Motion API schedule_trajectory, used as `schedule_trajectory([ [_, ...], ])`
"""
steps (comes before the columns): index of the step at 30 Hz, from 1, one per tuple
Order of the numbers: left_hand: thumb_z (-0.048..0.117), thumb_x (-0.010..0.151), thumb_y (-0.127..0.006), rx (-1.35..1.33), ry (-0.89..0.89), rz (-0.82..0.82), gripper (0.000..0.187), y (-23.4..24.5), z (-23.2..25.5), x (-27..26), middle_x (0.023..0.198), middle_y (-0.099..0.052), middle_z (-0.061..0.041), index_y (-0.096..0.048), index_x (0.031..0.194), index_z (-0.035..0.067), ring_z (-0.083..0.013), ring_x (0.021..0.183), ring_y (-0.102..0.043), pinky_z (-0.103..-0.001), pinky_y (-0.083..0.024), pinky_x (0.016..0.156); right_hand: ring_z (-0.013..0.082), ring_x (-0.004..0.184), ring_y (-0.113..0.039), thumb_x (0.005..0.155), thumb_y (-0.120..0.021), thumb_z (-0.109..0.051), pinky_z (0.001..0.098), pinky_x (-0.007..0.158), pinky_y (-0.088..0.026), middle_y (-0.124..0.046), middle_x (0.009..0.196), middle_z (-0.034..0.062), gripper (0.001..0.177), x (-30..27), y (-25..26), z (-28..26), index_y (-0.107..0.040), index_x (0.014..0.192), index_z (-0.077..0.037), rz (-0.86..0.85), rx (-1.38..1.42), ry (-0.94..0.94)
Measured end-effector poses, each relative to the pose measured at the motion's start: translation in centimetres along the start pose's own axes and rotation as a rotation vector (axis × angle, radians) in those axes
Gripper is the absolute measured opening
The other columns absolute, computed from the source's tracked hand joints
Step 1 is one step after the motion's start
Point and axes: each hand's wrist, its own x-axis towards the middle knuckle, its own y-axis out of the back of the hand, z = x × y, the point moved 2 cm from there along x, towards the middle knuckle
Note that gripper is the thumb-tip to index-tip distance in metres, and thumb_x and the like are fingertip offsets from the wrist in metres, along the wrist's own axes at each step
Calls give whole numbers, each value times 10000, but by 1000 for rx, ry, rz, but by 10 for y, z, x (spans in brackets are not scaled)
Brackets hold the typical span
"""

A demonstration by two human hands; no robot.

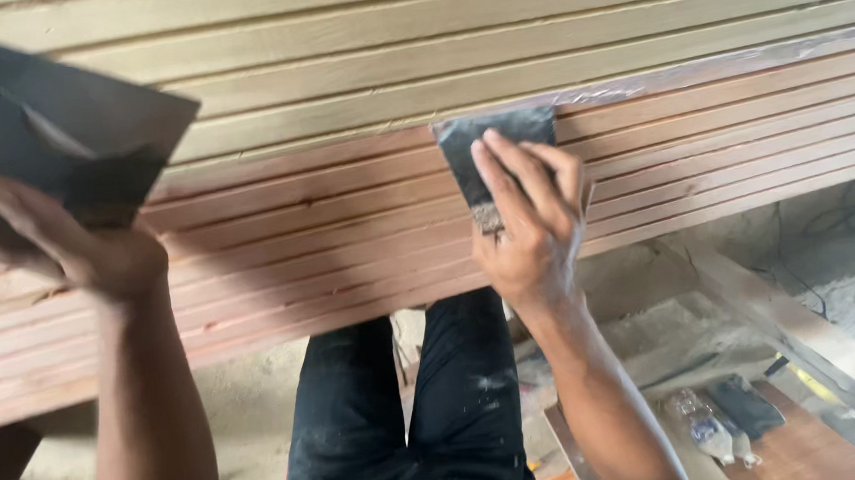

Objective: The person applies a pinkish filler to the gaps between wooden slats using a putty knife and a scraper. They scoop filler from a container, spread it into the grooves, and smooth the surface across the wood panel.

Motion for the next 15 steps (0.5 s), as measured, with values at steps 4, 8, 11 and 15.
schedule_trajectory([
  [4,197,1118,-669,302,73,-165,664,0,-7,5,1691,-290,-148,-273,1605,-22,-380,1597,-268,-500,-253,1299,293,1197,-581,760,-745,45,422,1048,-420,-683,1369,53,549,-21,2,-14,-729,1304,-31,-35,-6,-47],
  [8,175,1164,-637,135,-141,-23,680,-12,7,27,1687,-232,-198,-206,1647,-35,-407,1521,-125,-488,-295,1349,287,1214,-571,776,-708,79,406,1098,-446,-682,1373,37,543,-1,-4,-21,-727,1303,-52,-7,0,-37],
  [11,179,1179,-476,-113,20,-90,524,0,24,36,1610,-299,-237,-291,1614,-48,-326,1463,-290,-405,-359,1259,290,1214,-561,808,-777,11,436,1076,-415,-672,1386,59,535,-14,-2,-33,-709,1337,-33,-24,12,-15],
  [15,295,1157,-367,-946,381,-23,468,-5,44,74,1360,-509,-215,-450,1445,-64,-244,1178,-540,-356,-472,986,290,1185,-570,729,-726,45,428,1048,-430,-691,1352,56,587,-4,-8,-35,-722,1310,-45,8,-6,-23],
])
